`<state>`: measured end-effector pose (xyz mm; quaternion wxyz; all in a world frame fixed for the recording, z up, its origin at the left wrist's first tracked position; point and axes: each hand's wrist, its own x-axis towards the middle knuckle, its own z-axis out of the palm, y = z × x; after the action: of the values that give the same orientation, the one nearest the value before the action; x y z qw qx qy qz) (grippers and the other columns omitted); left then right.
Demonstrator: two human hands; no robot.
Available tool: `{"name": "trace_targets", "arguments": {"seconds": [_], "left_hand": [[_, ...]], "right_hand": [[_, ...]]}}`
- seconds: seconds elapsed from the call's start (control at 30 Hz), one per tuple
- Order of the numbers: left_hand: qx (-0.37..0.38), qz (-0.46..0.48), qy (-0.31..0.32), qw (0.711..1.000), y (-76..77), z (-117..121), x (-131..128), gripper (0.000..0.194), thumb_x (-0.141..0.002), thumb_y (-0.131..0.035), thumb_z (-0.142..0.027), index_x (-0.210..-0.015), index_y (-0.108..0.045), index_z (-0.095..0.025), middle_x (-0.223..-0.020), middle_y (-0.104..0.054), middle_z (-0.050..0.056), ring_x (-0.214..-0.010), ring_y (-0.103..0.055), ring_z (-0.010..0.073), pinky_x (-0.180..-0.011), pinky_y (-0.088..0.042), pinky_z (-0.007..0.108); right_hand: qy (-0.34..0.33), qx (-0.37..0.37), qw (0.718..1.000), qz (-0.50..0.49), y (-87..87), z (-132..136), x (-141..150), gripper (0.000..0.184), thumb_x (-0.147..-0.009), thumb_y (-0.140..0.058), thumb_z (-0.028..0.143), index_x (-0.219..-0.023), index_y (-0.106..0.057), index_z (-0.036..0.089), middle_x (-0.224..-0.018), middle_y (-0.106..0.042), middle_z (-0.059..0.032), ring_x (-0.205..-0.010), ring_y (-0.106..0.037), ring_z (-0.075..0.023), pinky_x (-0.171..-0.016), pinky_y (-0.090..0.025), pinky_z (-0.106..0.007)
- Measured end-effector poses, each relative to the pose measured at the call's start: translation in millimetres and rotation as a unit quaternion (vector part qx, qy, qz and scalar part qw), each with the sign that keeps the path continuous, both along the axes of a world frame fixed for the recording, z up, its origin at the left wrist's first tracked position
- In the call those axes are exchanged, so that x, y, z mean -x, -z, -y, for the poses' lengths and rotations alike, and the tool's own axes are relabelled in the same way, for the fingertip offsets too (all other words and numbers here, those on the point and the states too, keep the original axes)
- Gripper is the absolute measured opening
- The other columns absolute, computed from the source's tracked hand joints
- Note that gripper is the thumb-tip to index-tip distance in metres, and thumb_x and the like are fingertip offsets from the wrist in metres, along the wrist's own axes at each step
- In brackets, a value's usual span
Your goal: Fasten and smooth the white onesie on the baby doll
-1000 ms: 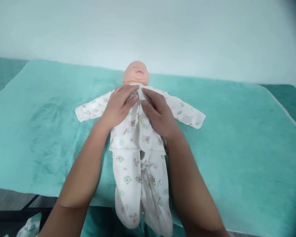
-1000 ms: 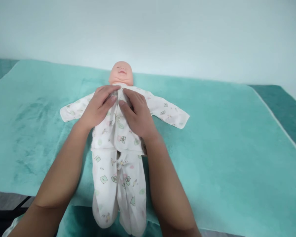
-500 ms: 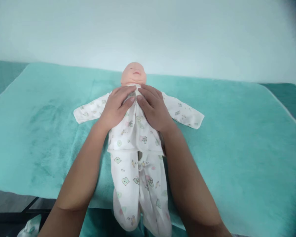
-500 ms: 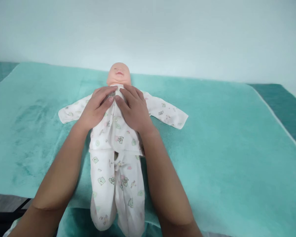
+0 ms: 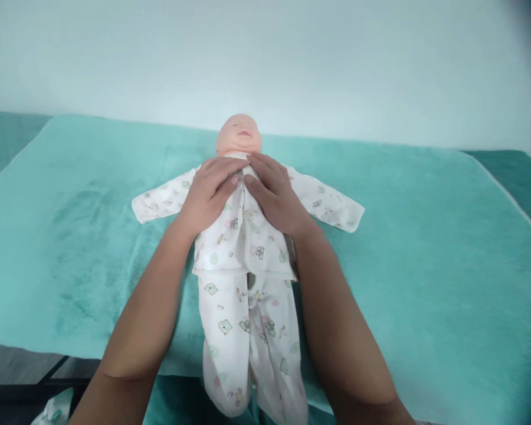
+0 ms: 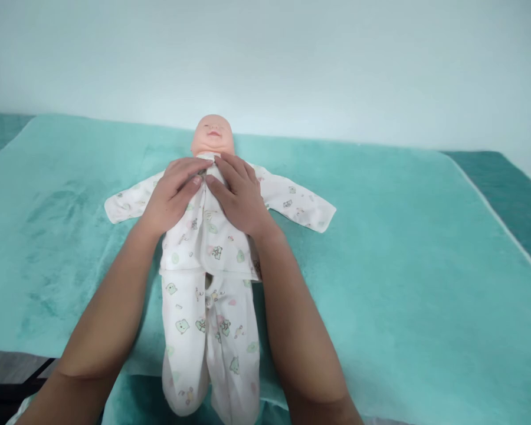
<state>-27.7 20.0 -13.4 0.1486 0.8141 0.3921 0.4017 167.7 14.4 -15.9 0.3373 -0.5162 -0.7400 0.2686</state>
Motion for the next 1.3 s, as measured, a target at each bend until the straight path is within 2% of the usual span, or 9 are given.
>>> {"name": "trace_targets", "arguments": {"seconds": [0.13, 0.4, 0.63, 0.73, 0.87, 1.0, 1.13, 1.2, 1.3], "left_hand": [[0.0, 0.02, -0.021, 1.0, 0.4, 1, 0, 0.04, -0.106, -0.042, -0.046, -0.128, -0.068, -0.025, -0.131, -0.072, 0.007, -0.129, -0.059, 0.0233, -0.115, -0.044, 0.045], [0.011, 0.009, -0.037, 0.999, 2.0, 1, 0, 0.039, -0.106, -0.043, -0.044, -0.132, -0.065, -0.024, -0.135, -0.069, 0.007, -0.131, -0.058, 0.0232, -0.116, -0.045, 0.044], [0.005, -0.018, -0.01, 1.0, 4.9, -4, 1, 0.047, -0.108, -0.034, -0.045, -0.141, -0.061, -0.026, -0.152, -0.061, 0.005, -0.144, -0.051, 0.0225, -0.123, -0.037, 0.046], [0.017, -0.055, -0.076, 0.995, 12.4, -2, 7, 0.05, -0.108, -0.03, -0.045, -0.143, -0.06, -0.026, -0.155, -0.058, 0.004, -0.148, -0.047, 0.0238, -0.127, -0.031, 0.049], [0.029, -0.141, -0.223, 0.964, 30.0, 11, 37, 0.05, -0.107, -0.031, -0.043, -0.147, -0.057, -0.028, -0.155, -0.058, 0.004, -0.146, -0.048, 0.0278, -0.129, -0.022, 0.054], [0.048, -0.195, -0.303, 0.932, 45.5, 33, 87, 0.056, -0.098, -0.052, -0.042, -0.152, -0.052, -0.026, -0.154, -0.057, 0.011, -0.14, -0.05, 0.0347, -0.119, -0.035, 0.053], [0.086, -0.184, -0.369, 0.907, 49.6, 54, 128, 0.052, -0.094, -0.058, -0.037, -0.143, -0.061, -0.021, -0.14, -0.065, 0.017, -0.131, -0.054, 0.0397, -0.109, -0.042, 0.055], [0.089, -0.179, -0.385, 0.901, 48.3, 62, 136, 0.045, -0.093, -0.058, -0.036, -0.136, -0.066, -0.023, -0.136, -0.066, 0.016, -0.128, -0.054, 0.0399, -0.106, -0.043, 0.053], [0.086, -0.16, -0.42, 0.889, 46.1, 69, 135, 0.044, -0.091, -0.061, -0.036, -0.134, -0.067, -0.024, -0.132, -0.065, 0.018, -0.125, -0.055, 0.0412, -0.103, -0.043, 0.054]], "right_hand": [[0.006, 0.012, 1.0, -0.006, -1.3, 1, 0, 0.061, -0.102, -0.043, 0.065, -0.155, -0.048, 0.036, -0.169, -0.037, 0.0023, -0.16, -0.022, -0.0269, -0.133, -0.017, -0.054], [0.007, 0.003, 1.0, -0.018, 0.2, 2, 0, 0.062, -0.101, -0.044, 0.065, -0.155, -0.047, 0.036, -0.168, -0.039, 0.0021, -0.16, -0.024, -0.0271, -0.133, -0.018, -0.054], [-0.006, -0.05, 0.998, -0.043, 6.6, -3, 1, 0.062, -0.101, -0.04, 0.067, -0.152, -0.052, 0.034, -0.163, -0.047, 0.0005, -0.157, -0.032, -0.0262, -0.132, -0.022, -0.053], [0.034, -0.065, 0.997, -0.027, 16.3, -6, -4, 0.06, -0.105, -0.032, 0.062, -0.151, -0.053, 0.031, -0.162, -0.048, -0.0016, -0.156, -0.036, -0.0253, -0.131, -0.024, -0.054], [0.162, -0.075, 0.98, 0.082, 35.8, -5, -19, 0.058, -0.107, -0.022, 0.052, -0.149, -0.055, 0.027, -0.16, -0.051, -0.0069, -0.152, -0.041, -0.0278, -0.128, -0.021, -0.06], [0.209, -0.108, 0.954, 0.186, 51.5, 6, -46, 0.058, -0.105, -0.03, 0.049, -0.151, -0.052, 0.021, -0.157, -0.055, -0.0118, -0.145, -0.046, -0.0321, -0.125, -0.024, -0.059], [0.22, -0.066, 0.947, 0.226, 60.8, 21, -88, 0.06, -0.103, -0.038, 0.049, -0.152, -0.049, 0.018, -0.155, -0.054, -0.0166, -0.142, -0.048, -0.0344, -0.121, -0.031, -0.057], [0.241, -0.046, 0.94, 0.236, 64.9, 28, -111, 0.059, -0.101, -0.043, 0.047, -0.149, -0.052, 0.014, -0.155, -0.051, -0.0217, -0.141, -0.047, -0.0355, -0.118, -0.034, -0.056], [0.308, -0.041, 0.921, 0.233, 69.1, 38, -134, 0.057, -0.096, -0.051, 0.044, -0.139, -0.057, 0.008, -0.151, -0.049, -0.0296, -0.138, -0.046, -0.0383, -0.114, -0.037, -0.057]]}}
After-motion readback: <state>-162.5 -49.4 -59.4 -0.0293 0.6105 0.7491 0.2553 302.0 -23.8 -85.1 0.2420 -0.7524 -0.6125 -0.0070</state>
